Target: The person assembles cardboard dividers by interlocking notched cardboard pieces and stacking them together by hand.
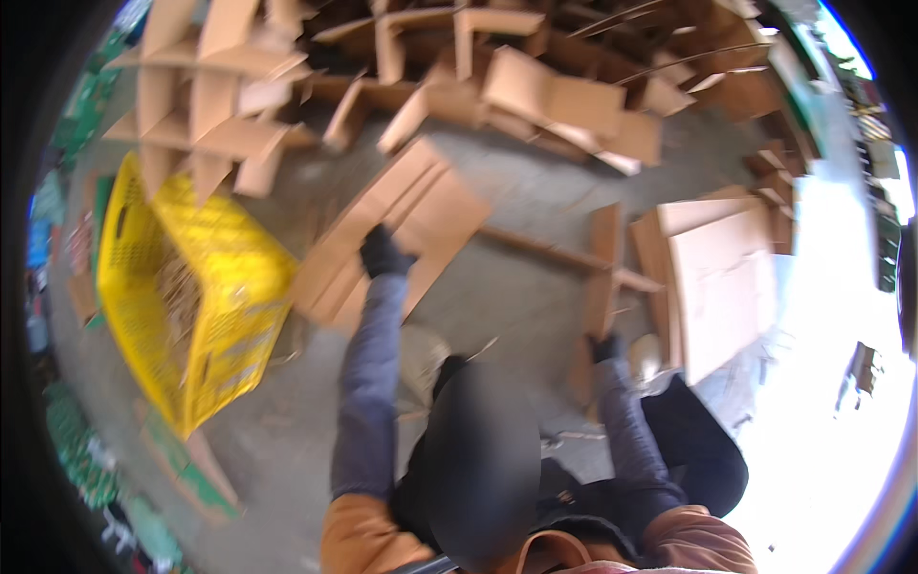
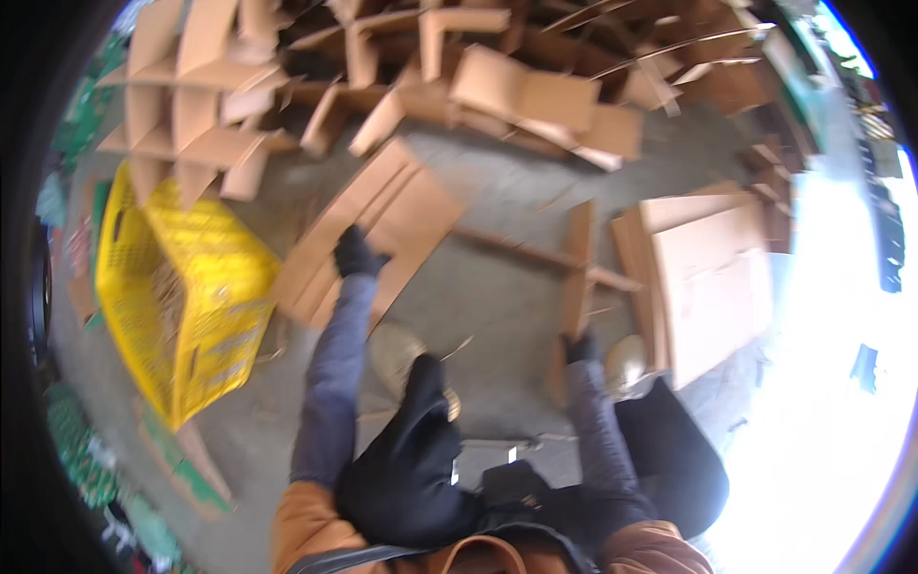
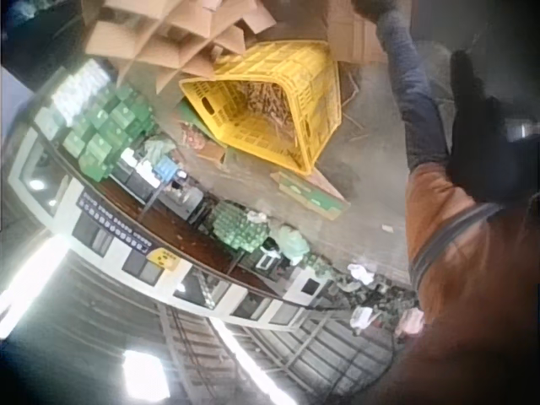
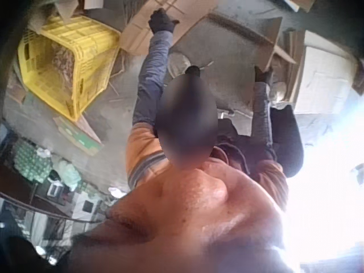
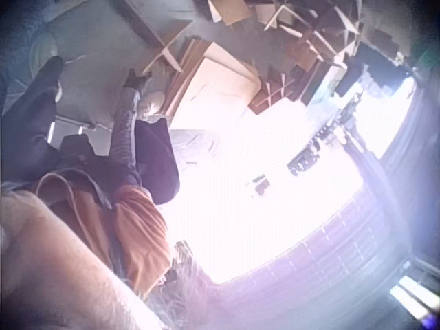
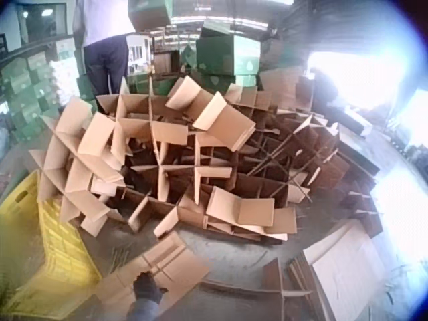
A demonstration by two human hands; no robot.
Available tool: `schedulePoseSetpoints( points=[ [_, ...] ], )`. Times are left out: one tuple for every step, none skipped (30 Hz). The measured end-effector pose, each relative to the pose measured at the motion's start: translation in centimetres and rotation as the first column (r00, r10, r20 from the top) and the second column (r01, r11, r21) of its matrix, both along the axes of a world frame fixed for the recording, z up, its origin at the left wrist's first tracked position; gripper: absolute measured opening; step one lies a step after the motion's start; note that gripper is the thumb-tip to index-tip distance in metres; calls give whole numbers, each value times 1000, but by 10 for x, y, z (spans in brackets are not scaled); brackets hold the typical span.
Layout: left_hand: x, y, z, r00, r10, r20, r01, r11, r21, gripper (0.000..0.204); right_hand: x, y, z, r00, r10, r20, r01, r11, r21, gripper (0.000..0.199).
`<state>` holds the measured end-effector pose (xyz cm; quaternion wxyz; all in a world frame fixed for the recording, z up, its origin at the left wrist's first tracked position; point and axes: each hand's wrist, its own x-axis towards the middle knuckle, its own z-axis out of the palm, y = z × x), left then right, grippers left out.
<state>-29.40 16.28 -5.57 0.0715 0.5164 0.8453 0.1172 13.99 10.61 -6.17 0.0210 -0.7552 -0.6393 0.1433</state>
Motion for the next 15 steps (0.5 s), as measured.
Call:
schedulePoseSetpoints(
  points=[
    [10,10,-6,986,-106,127,98,993,69,55,34,-15,-30,975,68,211,-68,998,-10,76],
    [-35,-31,-12,981,-132,139,128,991,37,49,-25,-13,-1,997,-67,-27,63,990,-124,65],
    [-57,-48,-8,970,-178,167,177,984,17,43,-62,-3,51,944,-243,-224,181,947,-264,53],
    [-26,-31,-7,957,-172,232,167,985,41,29,-51,5,61,880,-204,-429,188,979,-80,48],
    [-9,-25,-25,920,-344,185,287,917,279,20,-47,10,70,781,-116,-614,212,973,87,42],
    [22,-31,-31,905,-385,183,376,923,81,20,-71,14,112,750,-219,-625,301,953,27,38],
    [61,-23,-30,853,-486,193,504,862,-57,22,-71,24,120,769,-126,-627,271,952,141,39],
    [115,-15,-12,858,-426,288,479,865,-146,24,-65,30,126,796,-40,-604,241,937,254,41],
    [146,-24,0,786,-556,270,565,823,48,25,-71,33,134,837,-37,-546,208,944,255,48],
    [168,-32,-4,783,-558,274,602,792,-106,22,-78,33,131,891,-62,-449,139,981,139,51],
    [186,-35,23,724,-631,278,668,742,-53,22,-73,34,127,938,-83,-335,95,995,20,54],
    [195,-34,24,695,-662,280,699,713,-49,23,-61,35,126,955,-58,-292,49,998,-38,56],
    [197,-38,29,676,-683,275,722,690,-61,24,-55,34,127,964,-22,-265,-6,994,-105,58],
    [199,-41,33,665,-696,271,731,680,-49,24,-50,33,128,971,17,-240,-60,983,-175,60],
    [201,-42,37,655,-707,267,740,672,-37,23,-49,34,125,974,-17,-224,-34,974,-222,62]
  ],
)
